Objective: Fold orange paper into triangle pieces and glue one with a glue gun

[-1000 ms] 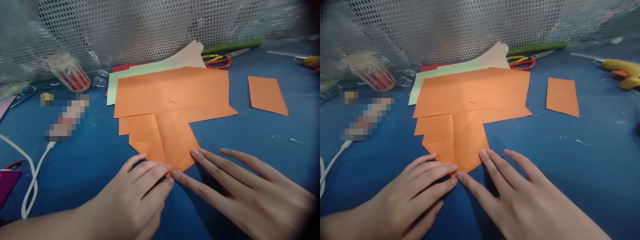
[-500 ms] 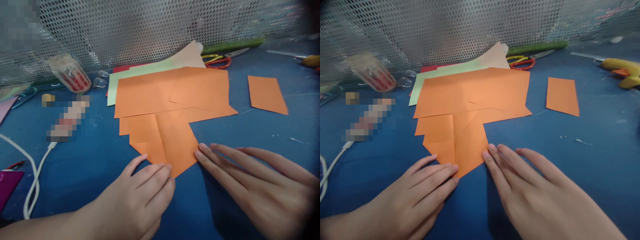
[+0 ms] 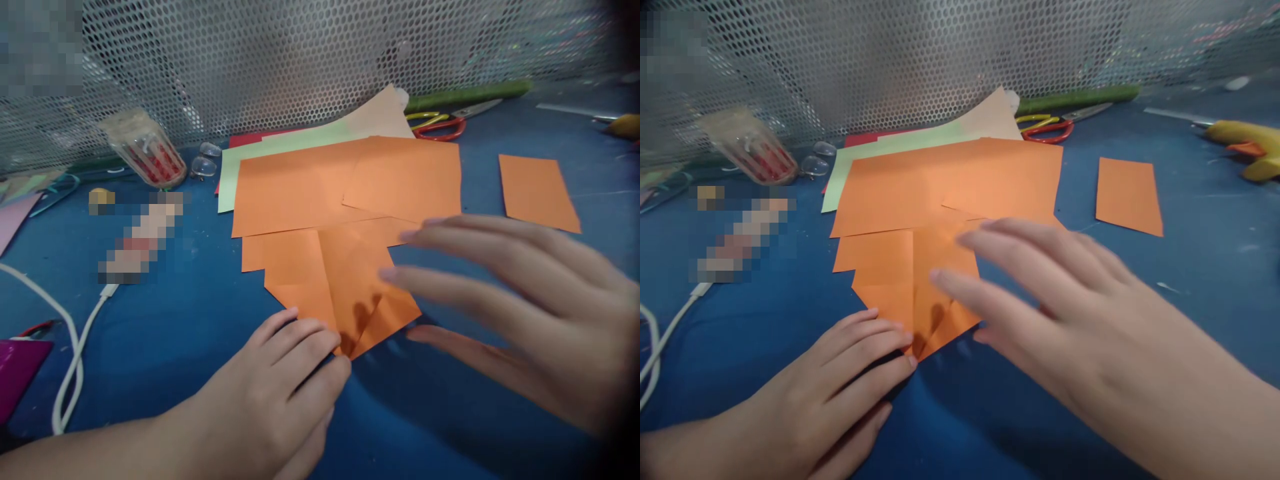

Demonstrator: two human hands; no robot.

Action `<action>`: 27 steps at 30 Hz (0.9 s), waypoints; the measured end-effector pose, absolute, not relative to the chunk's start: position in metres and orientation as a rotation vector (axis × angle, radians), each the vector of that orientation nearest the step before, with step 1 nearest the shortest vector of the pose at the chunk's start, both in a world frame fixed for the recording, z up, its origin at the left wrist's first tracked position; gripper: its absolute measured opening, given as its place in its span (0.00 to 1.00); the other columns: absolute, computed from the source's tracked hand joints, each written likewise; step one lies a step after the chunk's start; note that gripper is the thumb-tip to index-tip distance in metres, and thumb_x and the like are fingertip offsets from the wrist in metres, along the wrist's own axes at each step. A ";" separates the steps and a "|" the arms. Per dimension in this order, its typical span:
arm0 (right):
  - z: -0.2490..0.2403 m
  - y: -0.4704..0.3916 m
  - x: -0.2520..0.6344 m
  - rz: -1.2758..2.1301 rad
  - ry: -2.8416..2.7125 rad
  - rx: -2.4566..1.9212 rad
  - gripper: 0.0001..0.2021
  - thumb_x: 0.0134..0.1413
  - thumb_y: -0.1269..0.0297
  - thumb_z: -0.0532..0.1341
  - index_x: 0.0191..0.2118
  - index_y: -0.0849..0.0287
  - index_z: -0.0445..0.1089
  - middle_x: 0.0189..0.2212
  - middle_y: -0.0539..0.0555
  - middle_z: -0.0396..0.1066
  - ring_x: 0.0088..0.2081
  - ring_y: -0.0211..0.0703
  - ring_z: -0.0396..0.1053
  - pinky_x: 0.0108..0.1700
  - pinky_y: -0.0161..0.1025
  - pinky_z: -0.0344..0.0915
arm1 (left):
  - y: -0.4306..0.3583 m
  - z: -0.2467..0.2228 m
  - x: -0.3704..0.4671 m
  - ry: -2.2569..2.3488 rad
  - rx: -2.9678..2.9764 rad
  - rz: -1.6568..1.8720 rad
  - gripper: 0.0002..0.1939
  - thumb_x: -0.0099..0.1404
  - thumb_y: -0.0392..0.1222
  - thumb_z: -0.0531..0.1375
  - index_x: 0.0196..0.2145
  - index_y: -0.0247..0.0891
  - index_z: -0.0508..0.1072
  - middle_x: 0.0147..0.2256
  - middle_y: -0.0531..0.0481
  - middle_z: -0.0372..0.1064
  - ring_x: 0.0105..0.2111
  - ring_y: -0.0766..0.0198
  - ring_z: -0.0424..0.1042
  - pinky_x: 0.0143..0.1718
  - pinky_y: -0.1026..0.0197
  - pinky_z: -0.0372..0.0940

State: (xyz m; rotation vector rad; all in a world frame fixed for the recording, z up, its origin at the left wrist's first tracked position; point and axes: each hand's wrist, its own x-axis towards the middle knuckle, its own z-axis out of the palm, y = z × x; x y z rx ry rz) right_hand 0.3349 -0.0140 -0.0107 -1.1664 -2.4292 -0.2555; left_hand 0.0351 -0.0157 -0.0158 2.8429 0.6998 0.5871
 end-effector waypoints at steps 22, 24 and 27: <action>-0.044 -0.056 0.298 1.710 -1.649 -0.987 0.30 0.74 0.47 0.64 0.76 0.37 0.63 0.57 0.57 0.84 0.53 0.53 0.85 0.50 0.46 0.84 | -0.023 -0.036 0.027 0.905 2.584 0.753 0.25 0.87 0.54 0.47 0.68 0.34 0.65 0.66 0.34 0.71 0.68 0.53 0.71 0.72 0.54 0.65; -0.044 -0.055 0.305 1.433 -1.797 -1.039 0.26 0.75 0.55 0.63 0.74 0.35 0.66 0.53 0.55 0.85 0.47 0.49 0.87 0.45 0.41 0.85 | -0.024 -0.039 0.028 0.953 2.564 0.785 0.26 0.87 0.59 0.47 0.65 0.35 0.67 0.64 0.35 0.72 0.68 0.52 0.71 0.72 0.51 0.65; -0.038 -0.036 0.314 0.718 -2.150 -1.100 0.18 0.75 0.57 0.62 0.66 0.36 0.74 0.58 0.54 0.82 0.57 0.54 0.83 0.54 0.49 0.84 | -0.023 -0.040 0.029 0.980 2.580 0.745 0.26 0.85 0.58 0.51 0.65 0.34 0.67 0.64 0.35 0.72 0.68 0.49 0.70 0.73 0.49 0.65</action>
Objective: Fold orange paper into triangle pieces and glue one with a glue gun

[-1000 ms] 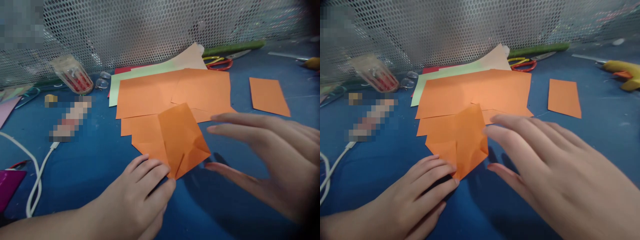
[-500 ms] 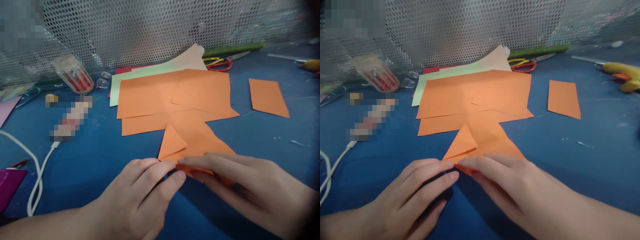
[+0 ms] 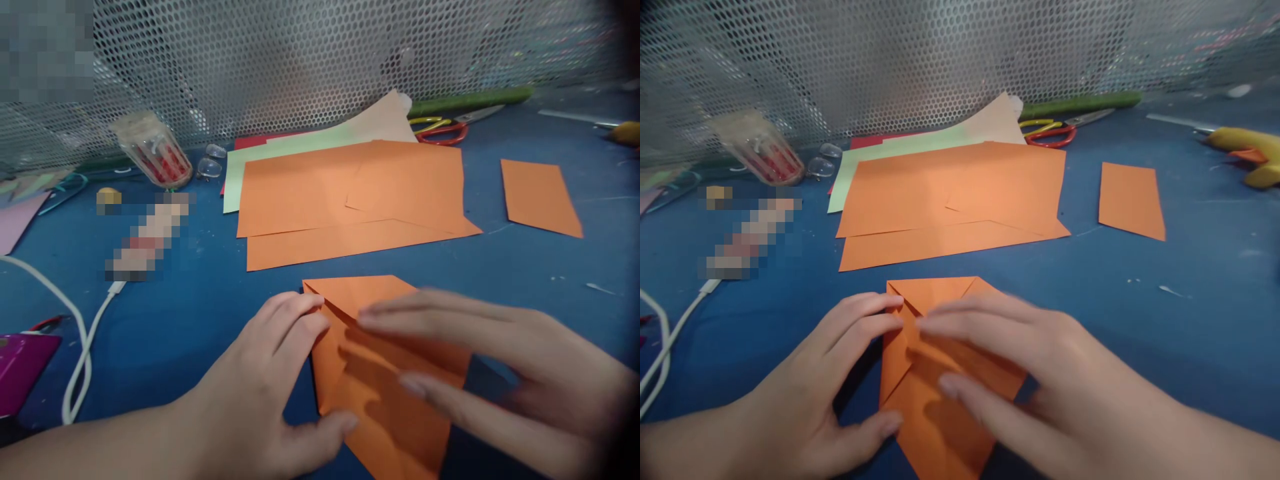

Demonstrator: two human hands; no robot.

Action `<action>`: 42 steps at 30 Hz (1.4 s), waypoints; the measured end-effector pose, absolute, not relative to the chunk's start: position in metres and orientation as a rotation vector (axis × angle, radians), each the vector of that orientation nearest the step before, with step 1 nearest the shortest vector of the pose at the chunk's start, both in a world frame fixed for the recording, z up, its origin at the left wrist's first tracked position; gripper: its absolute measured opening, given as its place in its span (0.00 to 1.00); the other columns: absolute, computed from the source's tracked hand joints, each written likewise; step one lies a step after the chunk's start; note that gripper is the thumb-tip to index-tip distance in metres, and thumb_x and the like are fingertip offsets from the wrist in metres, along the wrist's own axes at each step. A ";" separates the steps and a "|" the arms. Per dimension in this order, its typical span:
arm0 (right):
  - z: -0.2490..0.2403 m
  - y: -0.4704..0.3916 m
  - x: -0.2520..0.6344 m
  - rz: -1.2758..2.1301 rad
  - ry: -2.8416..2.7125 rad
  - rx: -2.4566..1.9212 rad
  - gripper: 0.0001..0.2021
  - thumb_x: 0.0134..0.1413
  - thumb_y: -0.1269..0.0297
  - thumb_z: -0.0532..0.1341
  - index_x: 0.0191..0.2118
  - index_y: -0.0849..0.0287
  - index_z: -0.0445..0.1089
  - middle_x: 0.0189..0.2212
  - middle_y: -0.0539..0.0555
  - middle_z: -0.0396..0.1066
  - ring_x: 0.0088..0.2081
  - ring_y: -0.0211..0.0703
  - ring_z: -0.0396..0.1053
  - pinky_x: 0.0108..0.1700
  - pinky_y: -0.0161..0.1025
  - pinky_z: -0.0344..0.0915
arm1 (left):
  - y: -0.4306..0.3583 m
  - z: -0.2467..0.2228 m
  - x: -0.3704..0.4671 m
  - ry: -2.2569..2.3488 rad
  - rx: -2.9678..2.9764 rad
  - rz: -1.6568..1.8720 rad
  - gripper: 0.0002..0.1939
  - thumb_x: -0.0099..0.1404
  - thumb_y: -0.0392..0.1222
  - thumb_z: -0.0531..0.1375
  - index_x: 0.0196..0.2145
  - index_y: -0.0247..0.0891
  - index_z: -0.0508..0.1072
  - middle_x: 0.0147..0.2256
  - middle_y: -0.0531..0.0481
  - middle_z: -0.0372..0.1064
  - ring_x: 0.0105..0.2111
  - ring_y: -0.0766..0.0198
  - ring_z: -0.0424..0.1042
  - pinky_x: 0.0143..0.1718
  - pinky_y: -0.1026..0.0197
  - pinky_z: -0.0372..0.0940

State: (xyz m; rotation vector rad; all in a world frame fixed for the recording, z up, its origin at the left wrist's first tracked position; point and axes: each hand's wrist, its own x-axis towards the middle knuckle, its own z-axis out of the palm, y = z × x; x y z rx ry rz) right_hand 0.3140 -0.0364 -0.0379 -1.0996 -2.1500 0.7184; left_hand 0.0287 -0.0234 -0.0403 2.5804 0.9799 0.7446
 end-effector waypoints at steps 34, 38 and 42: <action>-0.041 -0.023 0.307 0.529 -2.056 -1.323 0.18 0.77 0.57 0.57 0.64 0.46 0.77 0.26 0.46 0.77 0.21 0.38 0.74 0.22 0.32 0.71 | -0.026 -0.035 0.024 0.943 2.625 0.836 0.24 0.83 0.55 0.55 0.58 0.33 0.80 0.55 0.39 0.84 0.57 0.47 0.82 0.62 0.48 0.78; -0.035 -0.012 0.306 0.423 -2.105 -1.239 0.12 0.74 0.61 0.60 0.55 0.49 0.78 0.33 0.50 0.81 0.26 0.41 0.77 0.25 0.34 0.74 | -0.021 -0.026 0.026 0.977 2.616 0.813 0.24 0.82 0.55 0.56 0.56 0.33 0.82 0.53 0.38 0.85 0.55 0.45 0.82 0.59 0.46 0.81; -0.032 -0.004 0.305 0.454 -2.171 -1.173 0.10 0.74 0.64 0.60 0.54 0.53 0.77 0.33 0.50 0.80 0.29 0.39 0.79 0.30 0.32 0.76 | -0.011 -0.012 0.033 0.843 2.738 0.682 0.15 0.80 0.29 0.55 0.50 0.26 0.83 0.49 0.40 0.86 0.50 0.55 0.84 0.60 0.57 0.79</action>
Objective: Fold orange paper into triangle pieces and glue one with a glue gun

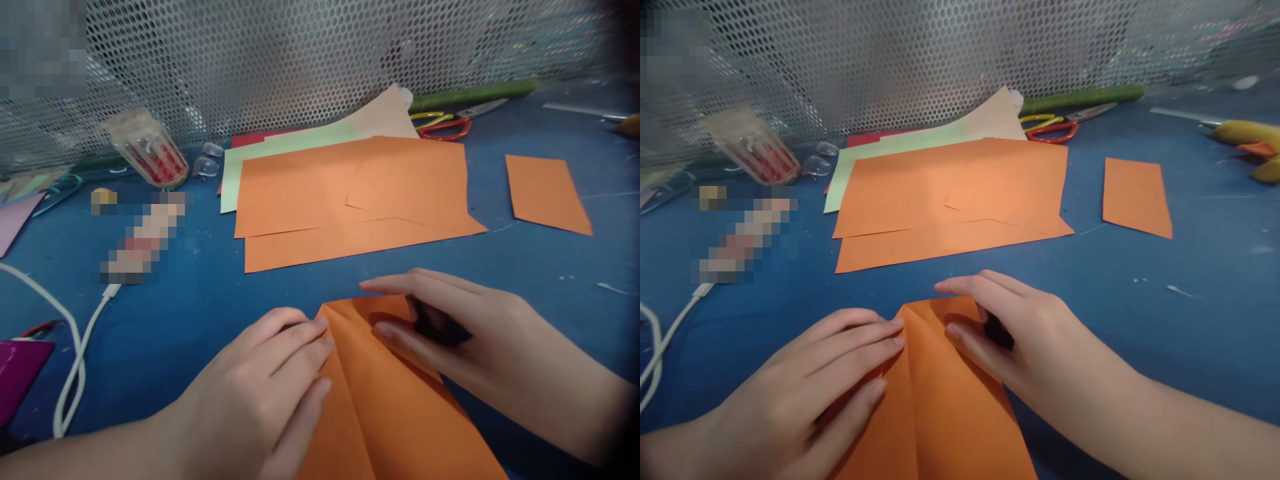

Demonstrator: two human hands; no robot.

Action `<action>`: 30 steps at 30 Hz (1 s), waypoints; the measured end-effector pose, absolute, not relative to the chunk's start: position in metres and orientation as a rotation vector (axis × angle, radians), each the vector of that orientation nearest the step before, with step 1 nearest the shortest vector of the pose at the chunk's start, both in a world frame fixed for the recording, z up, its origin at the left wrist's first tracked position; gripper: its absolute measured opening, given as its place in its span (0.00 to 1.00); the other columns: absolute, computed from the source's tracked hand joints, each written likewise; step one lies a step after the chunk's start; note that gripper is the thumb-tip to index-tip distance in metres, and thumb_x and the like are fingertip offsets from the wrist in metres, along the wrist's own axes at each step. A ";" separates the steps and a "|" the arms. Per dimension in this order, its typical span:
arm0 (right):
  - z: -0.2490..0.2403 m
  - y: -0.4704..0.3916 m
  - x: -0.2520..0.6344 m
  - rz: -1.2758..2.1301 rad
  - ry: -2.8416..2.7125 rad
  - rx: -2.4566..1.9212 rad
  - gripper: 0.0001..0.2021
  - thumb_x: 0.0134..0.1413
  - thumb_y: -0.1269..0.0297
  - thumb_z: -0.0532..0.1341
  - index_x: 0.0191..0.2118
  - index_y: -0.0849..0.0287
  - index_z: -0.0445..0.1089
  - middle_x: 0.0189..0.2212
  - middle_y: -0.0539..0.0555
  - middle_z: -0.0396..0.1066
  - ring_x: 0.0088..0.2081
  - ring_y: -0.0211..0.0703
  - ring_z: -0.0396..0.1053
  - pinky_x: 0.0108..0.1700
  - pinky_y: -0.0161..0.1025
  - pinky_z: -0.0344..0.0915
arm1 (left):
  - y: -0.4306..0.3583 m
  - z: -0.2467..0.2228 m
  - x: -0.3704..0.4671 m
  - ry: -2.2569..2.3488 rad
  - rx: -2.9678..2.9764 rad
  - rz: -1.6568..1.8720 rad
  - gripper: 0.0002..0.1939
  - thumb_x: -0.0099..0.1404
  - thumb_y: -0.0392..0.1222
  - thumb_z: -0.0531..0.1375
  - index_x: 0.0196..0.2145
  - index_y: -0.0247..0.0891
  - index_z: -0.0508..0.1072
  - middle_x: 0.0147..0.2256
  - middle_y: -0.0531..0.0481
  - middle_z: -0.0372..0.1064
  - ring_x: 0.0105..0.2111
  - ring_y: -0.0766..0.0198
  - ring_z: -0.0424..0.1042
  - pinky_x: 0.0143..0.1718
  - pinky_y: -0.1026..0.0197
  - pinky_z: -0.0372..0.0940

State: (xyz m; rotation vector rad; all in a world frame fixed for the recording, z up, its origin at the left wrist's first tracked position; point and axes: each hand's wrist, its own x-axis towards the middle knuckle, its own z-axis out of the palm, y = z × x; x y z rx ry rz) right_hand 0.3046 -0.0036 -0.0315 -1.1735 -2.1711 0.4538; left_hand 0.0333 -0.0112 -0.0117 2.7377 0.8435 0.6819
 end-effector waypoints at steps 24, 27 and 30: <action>-0.028 0.010 0.318 0.394 -2.592 -0.797 0.25 0.84 0.66 0.45 0.67 0.59 0.76 0.37 0.54 0.78 0.36 0.40 0.79 0.40 0.32 0.79 | -0.016 -0.032 0.034 0.883 3.115 0.648 0.22 0.76 0.26 0.51 0.59 0.21 0.79 0.58 0.34 0.81 0.52 0.45 0.76 0.47 0.47 0.73; -0.026 0.013 0.317 0.268 -2.633 -0.708 0.25 0.84 0.66 0.43 0.64 0.58 0.77 0.36 0.54 0.79 0.36 0.40 0.77 0.41 0.33 0.77 | -0.015 -0.027 0.035 0.846 3.139 0.679 0.21 0.81 0.27 0.49 0.52 0.23 0.83 0.54 0.34 0.83 0.49 0.47 0.76 0.45 0.48 0.72; -0.026 0.018 0.317 0.181 -2.658 -0.654 0.27 0.83 0.69 0.43 0.60 0.55 0.81 0.42 0.56 0.82 0.40 0.44 0.79 0.43 0.38 0.79 | -0.012 -0.018 0.036 0.829 3.163 0.617 0.23 0.83 0.28 0.48 0.49 0.24 0.85 0.53 0.37 0.85 0.46 0.49 0.77 0.44 0.50 0.72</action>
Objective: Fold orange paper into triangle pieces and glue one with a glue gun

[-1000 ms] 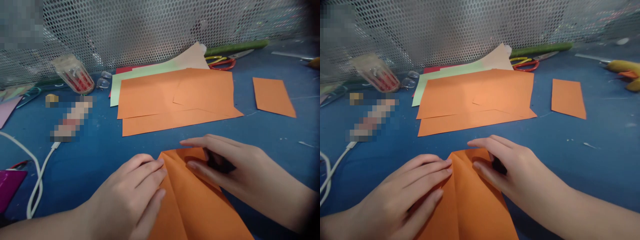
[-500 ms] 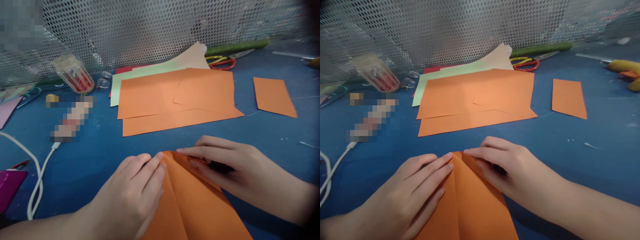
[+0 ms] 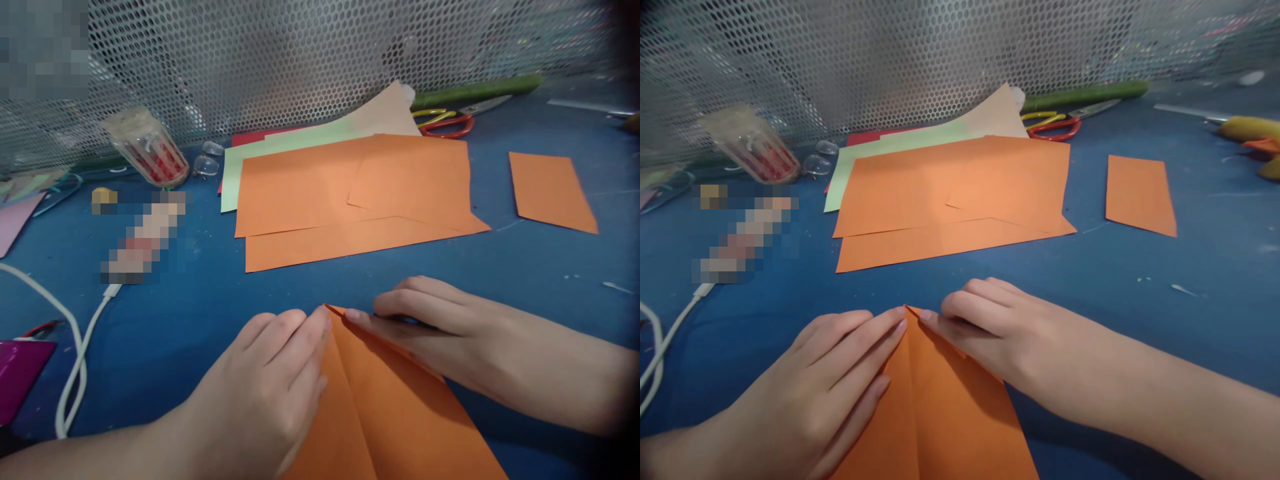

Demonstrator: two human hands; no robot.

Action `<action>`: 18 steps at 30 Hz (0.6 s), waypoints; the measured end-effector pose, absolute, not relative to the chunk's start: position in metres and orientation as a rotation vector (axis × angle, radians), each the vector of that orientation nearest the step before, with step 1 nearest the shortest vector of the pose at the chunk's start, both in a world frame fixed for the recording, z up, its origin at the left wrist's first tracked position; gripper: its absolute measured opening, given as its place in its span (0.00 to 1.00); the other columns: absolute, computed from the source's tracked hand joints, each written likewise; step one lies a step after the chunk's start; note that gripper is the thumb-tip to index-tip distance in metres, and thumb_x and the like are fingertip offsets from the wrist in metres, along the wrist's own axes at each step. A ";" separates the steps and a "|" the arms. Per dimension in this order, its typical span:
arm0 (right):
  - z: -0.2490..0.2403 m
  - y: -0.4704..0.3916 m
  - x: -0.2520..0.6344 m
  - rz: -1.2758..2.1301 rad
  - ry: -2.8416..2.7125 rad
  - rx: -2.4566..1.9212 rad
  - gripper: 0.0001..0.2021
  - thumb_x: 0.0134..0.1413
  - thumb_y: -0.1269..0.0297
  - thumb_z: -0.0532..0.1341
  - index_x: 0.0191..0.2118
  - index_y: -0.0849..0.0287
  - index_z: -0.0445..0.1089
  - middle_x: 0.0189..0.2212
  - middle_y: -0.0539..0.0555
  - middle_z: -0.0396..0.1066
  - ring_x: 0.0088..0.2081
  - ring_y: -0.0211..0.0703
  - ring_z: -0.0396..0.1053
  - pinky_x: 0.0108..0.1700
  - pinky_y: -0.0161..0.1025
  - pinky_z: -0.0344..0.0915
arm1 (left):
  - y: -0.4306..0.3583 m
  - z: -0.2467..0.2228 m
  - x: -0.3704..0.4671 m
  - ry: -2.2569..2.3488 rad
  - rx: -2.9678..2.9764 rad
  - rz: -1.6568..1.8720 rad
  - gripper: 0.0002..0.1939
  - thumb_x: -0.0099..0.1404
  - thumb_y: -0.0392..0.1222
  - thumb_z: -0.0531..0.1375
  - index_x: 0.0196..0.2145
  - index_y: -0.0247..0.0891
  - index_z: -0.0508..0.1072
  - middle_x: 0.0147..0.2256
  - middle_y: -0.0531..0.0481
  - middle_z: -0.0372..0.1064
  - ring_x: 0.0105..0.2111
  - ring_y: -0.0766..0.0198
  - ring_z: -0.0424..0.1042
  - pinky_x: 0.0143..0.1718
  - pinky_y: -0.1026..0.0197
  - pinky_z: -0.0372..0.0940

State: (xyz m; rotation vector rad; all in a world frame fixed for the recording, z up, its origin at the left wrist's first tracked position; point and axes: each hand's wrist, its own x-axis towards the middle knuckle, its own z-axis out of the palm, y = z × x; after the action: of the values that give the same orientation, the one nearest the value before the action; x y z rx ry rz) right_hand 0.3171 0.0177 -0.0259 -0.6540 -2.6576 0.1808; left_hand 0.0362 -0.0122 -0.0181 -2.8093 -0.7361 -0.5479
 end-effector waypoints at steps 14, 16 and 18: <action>-0.026 0.019 0.320 -0.045 -2.798 -0.567 0.28 0.77 0.78 0.43 0.63 0.63 0.79 0.56 0.61 0.84 0.56 0.45 0.82 0.52 0.44 0.80 | -0.010 -0.018 0.035 -0.702 -2.843 -0.448 0.22 0.79 0.26 0.48 0.51 0.22 0.83 0.57 0.33 0.82 0.44 0.46 0.80 0.41 0.47 0.75; -0.026 0.020 0.322 -0.043 -2.812 -0.548 0.28 0.76 0.79 0.43 0.64 0.66 0.77 0.57 0.61 0.84 0.57 0.44 0.81 0.53 0.44 0.79 | -0.010 -0.017 0.034 -0.703 -2.864 -0.393 0.22 0.78 0.25 0.49 0.52 0.22 0.83 0.57 0.33 0.82 0.44 0.47 0.80 0.42 0.48 0.76; -0.027 0.020 0.324 -0.007 -2.825 -0.549 0.27 0.77 0.79 0.44 0.67 0.66 0.75 0.59 0.60 0.82 0.60 0.44 0.79 0.54 0.44 0.79 | -0.010 -0.017 0.034 -0.720 -2.884 -0.374 0.22 0.79 0.26 0.49 0.57 0.19 0.81 0.59 0.33 0.81 0.46 0.47 0.80 0.43 0.48 0.77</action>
State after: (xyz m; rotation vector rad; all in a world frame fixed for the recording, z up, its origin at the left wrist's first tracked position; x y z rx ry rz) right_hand 0.3240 0.0195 -0.0268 -0.5493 -2.8250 -0.0068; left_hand 0.0340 -0.0101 -0.0170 -2.8836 -0.7203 -0.3741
